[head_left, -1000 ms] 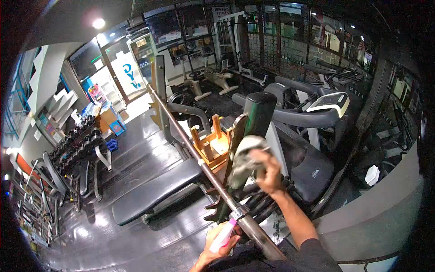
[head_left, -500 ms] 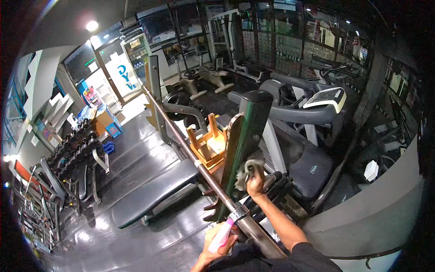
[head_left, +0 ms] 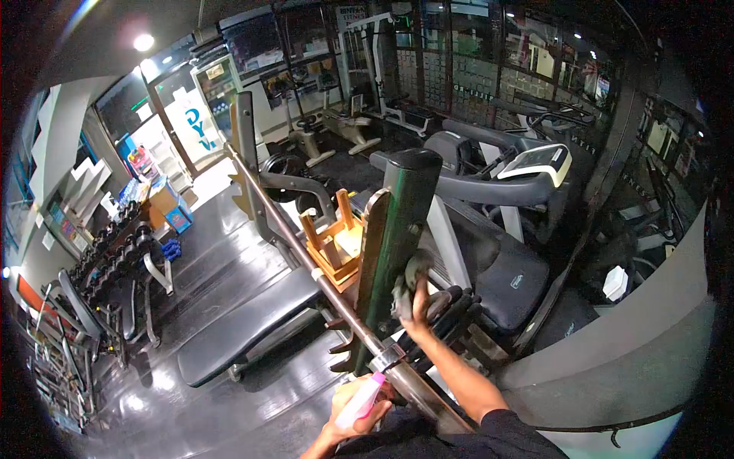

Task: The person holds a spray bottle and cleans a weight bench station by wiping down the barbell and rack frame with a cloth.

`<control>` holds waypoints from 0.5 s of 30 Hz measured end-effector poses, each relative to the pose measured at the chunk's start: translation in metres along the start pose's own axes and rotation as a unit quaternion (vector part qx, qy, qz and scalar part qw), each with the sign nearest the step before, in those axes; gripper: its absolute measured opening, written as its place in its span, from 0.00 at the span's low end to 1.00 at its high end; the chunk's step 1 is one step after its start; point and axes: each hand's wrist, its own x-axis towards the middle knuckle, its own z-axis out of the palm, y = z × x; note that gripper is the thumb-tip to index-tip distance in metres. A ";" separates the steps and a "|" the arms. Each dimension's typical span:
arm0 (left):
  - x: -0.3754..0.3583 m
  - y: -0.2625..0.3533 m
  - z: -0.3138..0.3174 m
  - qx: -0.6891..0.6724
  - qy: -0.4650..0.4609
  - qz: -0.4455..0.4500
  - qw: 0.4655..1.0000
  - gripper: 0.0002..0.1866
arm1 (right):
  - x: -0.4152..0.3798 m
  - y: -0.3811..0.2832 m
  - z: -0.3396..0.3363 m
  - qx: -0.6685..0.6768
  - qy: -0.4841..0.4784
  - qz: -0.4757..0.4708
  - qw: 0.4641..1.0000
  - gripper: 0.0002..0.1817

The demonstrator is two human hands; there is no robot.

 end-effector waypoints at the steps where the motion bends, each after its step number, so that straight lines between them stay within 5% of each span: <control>1: 0.002 0.000 0.001 -0.004 -0.001 0.001 1.000 0.10 | -0.011 -0.021 0.001 -0.030 -0.005 -0.006 1.000 0.19; 2: 0.003 0.001 0.001 -0.006 -0.006 -0.001 1.000 0.10 | -0.008 -0.006 -0.001 0.119 0.034 0.074 0.990 0.23; 3: 0.005 0.002 0.002 -0.007 -0.012 -0.005 1.000 0.10 | 0.009 -0.001 -0.009 0.413 0.094 0.226 0.877 0.29; 4: 0.005 0.003 0.003 0.046 -0.007 -0.007 0.999 0.09 | 0.022 0.005 -0.014 0.248 0.054 0.084 0.964 0.27; 5: 0.004 0.005 0.004 0.045 -0.009 -0.010 0.999 0.09 | 0.039 0.007 -0.017 0.069 0.010 -0.063 0.996 0.26; 7: 0.006 0.007 0.005 0.001 0.007 0.000 1.000 0.09 | 0.088 -0.068 -0.015 0.282 -0.072 -0.033 0.956 0.30; 8: 0.006 0.007 0.007 -0.036 0.018 0.007 0.999 0.09 | 0.117 -0.123 -0.010 0.453 -0.220 -0.046 0.863 0.32; 9: 0.005 0.007 0.005 -0.034 0.019 0.006 0.999 0.09 | 0.129 -0.172 0.013 0.255 0.016 -0.051 0.965 0.29; 10: 0.004 0.007 0.003 -0.030 0.009 0.005 0.999 0.09 | 0.149 -0.196 0.019 0.335 -0.053 -0.160 0.927 0.25; 11: 0.003 0.006 0.000 -0.026 0.000 0.004 1.000 0.09 | 0.175 -0.197 0.010 0.122 -0.061 -0.310 0.941 0.22; 13: 0.001 0.008 -0.005 0.002 0.012 -0.002 1.000 0.09 | 0.186 -0.229 0.007 -0.258 -0.003 -0.497 0.829 0.22; 15: -0.002 0.008 -0.007 0.028 0.022 -0.008 0.999 0.09 | 0.170 -0.190 0.021 0.078 0.056 -0.257 0.962 0.21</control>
